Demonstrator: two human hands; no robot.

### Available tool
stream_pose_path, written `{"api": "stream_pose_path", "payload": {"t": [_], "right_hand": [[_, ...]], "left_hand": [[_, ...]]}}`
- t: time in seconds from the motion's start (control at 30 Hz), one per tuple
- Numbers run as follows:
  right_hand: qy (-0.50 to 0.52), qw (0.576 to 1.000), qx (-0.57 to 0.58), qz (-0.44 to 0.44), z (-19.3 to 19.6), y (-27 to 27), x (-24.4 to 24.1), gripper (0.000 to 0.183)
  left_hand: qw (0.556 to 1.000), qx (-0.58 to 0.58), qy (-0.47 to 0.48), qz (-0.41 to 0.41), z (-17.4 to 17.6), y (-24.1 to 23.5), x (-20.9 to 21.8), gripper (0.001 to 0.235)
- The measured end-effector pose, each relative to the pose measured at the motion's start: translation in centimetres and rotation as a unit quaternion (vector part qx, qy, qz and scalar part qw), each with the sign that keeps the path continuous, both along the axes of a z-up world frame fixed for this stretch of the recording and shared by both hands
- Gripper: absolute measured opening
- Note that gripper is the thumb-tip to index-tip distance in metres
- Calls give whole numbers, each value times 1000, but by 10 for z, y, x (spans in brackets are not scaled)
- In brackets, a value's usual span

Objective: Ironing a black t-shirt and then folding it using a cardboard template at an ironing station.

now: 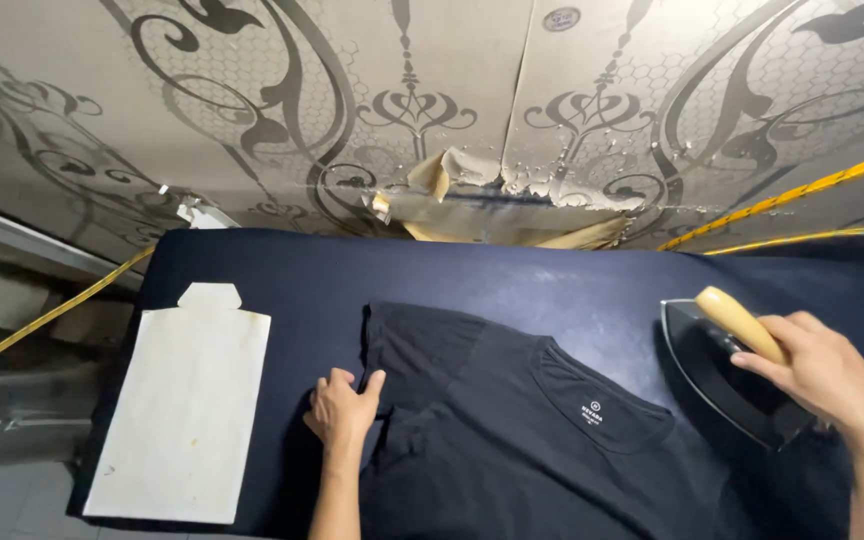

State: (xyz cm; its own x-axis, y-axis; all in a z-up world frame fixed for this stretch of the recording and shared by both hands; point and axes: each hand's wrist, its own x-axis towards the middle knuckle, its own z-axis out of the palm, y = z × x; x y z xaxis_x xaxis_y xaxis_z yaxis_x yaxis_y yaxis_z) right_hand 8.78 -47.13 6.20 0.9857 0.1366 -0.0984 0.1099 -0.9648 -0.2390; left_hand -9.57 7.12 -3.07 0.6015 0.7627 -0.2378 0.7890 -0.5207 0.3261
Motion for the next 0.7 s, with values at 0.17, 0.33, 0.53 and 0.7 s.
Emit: {"api": "stream_pose_path", "payload": {"t": [0.17,0.33,0.53,0.7], "right_hand": [[-2,962,55,267,32,133,-11,54],[13,940,34,338,-28,292,-43,37],[-36,938,75,337,-48,390,-42,34],[-63,936,96,333,-42,427,-38,30]], "left_hand": [[999,36,-25,-16,-32,-22,-21,40],[989,-25,-145,20,-69,-4,-35,32],[941,-125,-299,97,-92,-5,-60,38],[946,-64,-298,108,-23,-52,-92,36]]}}
